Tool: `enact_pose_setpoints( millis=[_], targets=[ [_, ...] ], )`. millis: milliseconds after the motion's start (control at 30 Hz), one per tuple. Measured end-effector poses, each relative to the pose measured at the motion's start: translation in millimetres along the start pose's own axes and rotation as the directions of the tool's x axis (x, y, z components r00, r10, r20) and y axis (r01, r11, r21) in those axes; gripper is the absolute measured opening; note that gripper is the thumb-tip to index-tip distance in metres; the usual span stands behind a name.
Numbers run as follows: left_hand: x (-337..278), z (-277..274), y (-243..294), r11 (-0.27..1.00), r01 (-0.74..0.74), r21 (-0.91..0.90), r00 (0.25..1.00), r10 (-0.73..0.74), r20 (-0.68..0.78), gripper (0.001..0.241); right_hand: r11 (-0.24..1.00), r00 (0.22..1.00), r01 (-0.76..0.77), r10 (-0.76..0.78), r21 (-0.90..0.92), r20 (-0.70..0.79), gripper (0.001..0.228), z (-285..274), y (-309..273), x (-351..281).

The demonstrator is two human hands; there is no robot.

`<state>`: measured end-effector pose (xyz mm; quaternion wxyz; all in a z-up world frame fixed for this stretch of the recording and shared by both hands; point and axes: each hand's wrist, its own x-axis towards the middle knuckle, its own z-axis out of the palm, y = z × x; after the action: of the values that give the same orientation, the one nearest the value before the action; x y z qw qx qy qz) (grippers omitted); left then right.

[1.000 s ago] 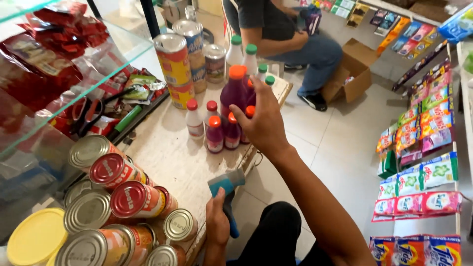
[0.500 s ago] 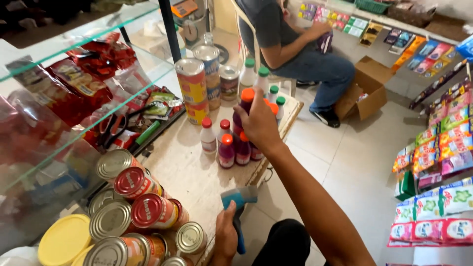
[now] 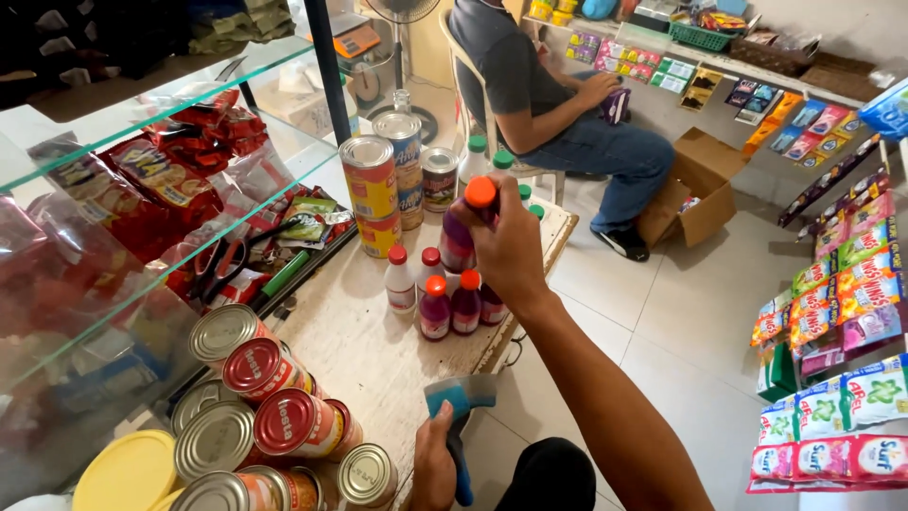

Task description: Cleaning canned goods and detergent bottles with a cloth and organizing them on retail shelves.

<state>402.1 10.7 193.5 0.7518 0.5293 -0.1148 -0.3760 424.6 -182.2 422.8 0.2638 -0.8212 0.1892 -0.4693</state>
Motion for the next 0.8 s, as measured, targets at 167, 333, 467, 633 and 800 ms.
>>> enact_pose_setpoints(
  millis=[167,333,467,633,800],
  targets=[
    [10.4,-2.1,-20.4,0.988,0.004,-0.155,0.999,-0.011,-0.041,0.043,0.981,0.980,0.192,-0.193,-0.015,-0.057,0.044,-12.6,-22.7,-13.5],
    [16.9,2.8,-15.0,0.986,0.067,-0.155,0.988,-0.087,-0.126,0.044,0.946,0.939,0.319,-0.309,0.050,-0.151,0.042,-24.8,-39.8,-32.9],
    [7.6,5.1,-9.5,0.978,-0.090,-0.191,0.994,0.077,-0.074,0.048,0.896,0.885,0.439,-0.416,0.073,-0.210,0.048,-46.5,-59.8,-66.5],
    [18.7,-12.5,-58.0,0.908,-0.185,-0.375,0.980,0.143,-0.137,0.041,0.888,0.893,0.428,-0.387,0.166,-0.230,0.052,-91.7,-71.1,-139.2],
    [26.5,-28.2,-124.9,0.763,-0.065,-0.643,0.948,0.249,0.198,0.041,0.914,0.899,0.404,-0.390,0.036,-0.200,0.048,-128.7,-68.5,-212.8]
  ],
)
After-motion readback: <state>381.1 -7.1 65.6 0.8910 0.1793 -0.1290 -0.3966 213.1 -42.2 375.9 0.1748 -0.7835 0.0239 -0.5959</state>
